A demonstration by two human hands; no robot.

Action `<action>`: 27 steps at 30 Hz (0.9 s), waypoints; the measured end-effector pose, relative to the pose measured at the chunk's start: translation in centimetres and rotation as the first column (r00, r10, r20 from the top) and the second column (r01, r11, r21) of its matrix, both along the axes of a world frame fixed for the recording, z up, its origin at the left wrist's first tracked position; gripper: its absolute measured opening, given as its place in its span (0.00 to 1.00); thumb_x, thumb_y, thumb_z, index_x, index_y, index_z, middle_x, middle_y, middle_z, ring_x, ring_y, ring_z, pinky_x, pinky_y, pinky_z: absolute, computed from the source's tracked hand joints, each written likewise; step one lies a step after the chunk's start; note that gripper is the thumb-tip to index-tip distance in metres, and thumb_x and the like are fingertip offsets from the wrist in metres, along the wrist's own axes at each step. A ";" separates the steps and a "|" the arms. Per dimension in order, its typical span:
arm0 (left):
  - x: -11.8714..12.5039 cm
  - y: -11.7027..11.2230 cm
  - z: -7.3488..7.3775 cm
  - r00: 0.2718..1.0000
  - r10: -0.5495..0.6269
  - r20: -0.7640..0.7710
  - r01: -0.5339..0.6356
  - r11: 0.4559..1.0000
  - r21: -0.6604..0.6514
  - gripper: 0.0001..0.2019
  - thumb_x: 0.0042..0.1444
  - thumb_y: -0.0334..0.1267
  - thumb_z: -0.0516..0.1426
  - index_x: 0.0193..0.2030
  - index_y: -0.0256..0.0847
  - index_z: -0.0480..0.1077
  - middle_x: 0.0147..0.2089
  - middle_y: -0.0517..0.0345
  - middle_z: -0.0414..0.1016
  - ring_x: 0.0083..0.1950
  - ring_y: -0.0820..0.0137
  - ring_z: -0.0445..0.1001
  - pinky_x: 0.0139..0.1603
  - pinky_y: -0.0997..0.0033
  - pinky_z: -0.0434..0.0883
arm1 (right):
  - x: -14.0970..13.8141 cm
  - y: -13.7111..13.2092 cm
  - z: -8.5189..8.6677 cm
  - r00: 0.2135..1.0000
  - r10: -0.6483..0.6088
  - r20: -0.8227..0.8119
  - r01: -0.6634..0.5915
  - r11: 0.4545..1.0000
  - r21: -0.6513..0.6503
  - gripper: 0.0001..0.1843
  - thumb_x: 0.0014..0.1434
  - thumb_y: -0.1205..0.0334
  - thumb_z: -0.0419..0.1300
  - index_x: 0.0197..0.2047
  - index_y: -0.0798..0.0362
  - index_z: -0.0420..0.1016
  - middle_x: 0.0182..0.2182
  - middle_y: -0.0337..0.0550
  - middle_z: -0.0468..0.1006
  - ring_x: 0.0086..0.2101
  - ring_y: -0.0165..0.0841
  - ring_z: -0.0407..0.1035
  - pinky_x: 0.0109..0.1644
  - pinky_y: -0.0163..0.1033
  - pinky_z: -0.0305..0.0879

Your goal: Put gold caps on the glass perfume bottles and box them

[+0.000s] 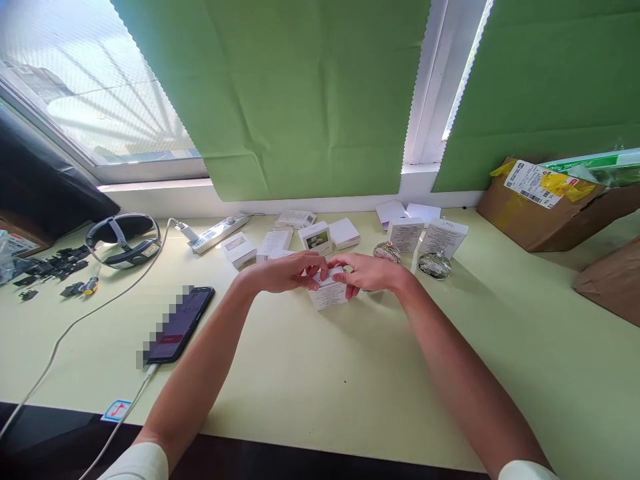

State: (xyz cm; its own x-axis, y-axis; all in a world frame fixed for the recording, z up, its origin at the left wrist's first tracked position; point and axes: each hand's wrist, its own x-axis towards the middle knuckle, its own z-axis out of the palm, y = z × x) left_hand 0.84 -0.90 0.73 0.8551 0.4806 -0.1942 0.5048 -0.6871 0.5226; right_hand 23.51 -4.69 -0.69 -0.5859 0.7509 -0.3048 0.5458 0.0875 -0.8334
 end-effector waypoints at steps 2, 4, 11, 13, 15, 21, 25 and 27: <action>-0.2 0.0 0.1 1.000 -0.001 0.011 0.001 1.000 -0.001 0.06 0.62 0.37 0.55 0.45 0.42 0.67 0.41 0.56 0.65 0.43 0.69 0.64 0.40 0.72 0.63 | -0.1 -0.1 0.1 1.000 0.004 0.015 -0.005 1.000 0.021 0.26 0.66 0.46 0.52 0.64 0.46 0.62 0.54 0.47 0.75 0.36 0.32 0.77 0.41 0.36 0.70; -0.4 -0.2 0.2 1.000 -0.004 0.022 0.003 1.000 0.005 0.07 0.63 0.39 0.54 0.46 0.42 0.67 0.43 0.55 0.66 0.44 0.68 0.65 0.41 0.72 0.63 | 0.1 -0.3 0.5 0.998 0.013 0.066 -0.016 0.999 0.040 0.28 0.66 0.47 0.52 0.66 0.46 0.60 0.48 0.47 0.78 0.37 0.34 0.77 0.41 0.38 0.70; -0.8 -0.8 1.0 0.997 0.082 -0.015 -0.081 0.996 0.045 0.14 0.64 0.50 0.52 0.50 0.46 0.68 0.49 0.54 0.66 0.44 0.68 0.67 0.39 0.71 0.64 | 4.5 -1.8 4.0 0.983 -0.177 0.053 0.159 0.956 0.248 0.24 0.64 0.45 0.53 0.61 0.42 0.68 0.45 0.45 0.79 0.35 0.35 0.74 0.37 0.40 0.70; -0.6 -0.9 1.1 0.994 0.105 0.005 -0.105 0.992 0.073 0.14 0.65 0.50 0.51 0.51 0.46 0.68 0.50 0.53 0.66 0.47 0.66 0.67 0.41 0.70 0.64 | 6.7 -2.5 4.9 0.941 -0.336 -0.043 0.328 0.872 0.363 0.22 0.63 0.45 0.56 0.56 0.43 0.72 0.47 0.44 0.78 0.35 0.34 0.73 0.37 0.39 0.70; -0.5 -1.0 1.1 0.993 0.115 0.030 -0.117 0.989 0.091 0.15 0.66 0.50 0.49 0.51 0.45 0.68 0.50 0.52 0.66 0.47 0.65 0.67 0.42 0.69 0.65 | 9.2 -3.1 5.3 0.861 -0.485 -0.153 0.498 0.744 0.445 0.20 0.61 0.45 0.58 0.52 0.44 0.74 0.44 0.43 0.79 0.35 0.33 0.72 0.37 0.39 0.69; -0.3 -0.8 0.4 0.995 0.091 0.043 -0.094 0.993 0.068 0.15 0.66 0.51 0.49 0.49 0.44 0.67 0.49 0.52 0.67 0.44 0.67 0.67 0.41 0.69 0.65 | 16.0 -3.7 3.9 0.512 -0.745 -0.428 0.827 0.293 0.480 0.13 0.57 0.52 0.64 0.43 0.47 0.78 0.39 0.43 0.81 0.33 0.31 0.71 0.33 0.36 0.65; -0.1 -0.3 -0.3 0.994 0.104 0.032 -0.105 0.993 0.045 0.15 0.65 0.52 0.50 0.48 0.44 0.67 0.46 0.53 0.66 0.41 0.68 0.67 0.38 0.69 0.65 | 16.7 -2.8 3.1 0.478 -0.778 -0.407 0.843 0.276 0.462 0.11 0.55 0.54 0.65 0.41 0.48 0.78 0.35 0.42 0.80 0.32 0.30 0.70 0.31 0.36 0.64; -0.1 -0.2 -0.5 0.994 0.105 0.029 -0.107 0.993 0.047 0.15 0.65 0.52 0.50 0.48 0.44 0.67 0.44 0.54 0.66 0.40 0.68 0.66 0.39 0.69 0.65 | 16.1 -2.5 3.2 0.505 -0.766 -0.397 0.828 0.301 0.473 0.12 0.55 0.54 0.65 0.41 0.49 0.78 0.33 0.42 0.79 0.31 0.30 0.70 0.31 0.36 0.64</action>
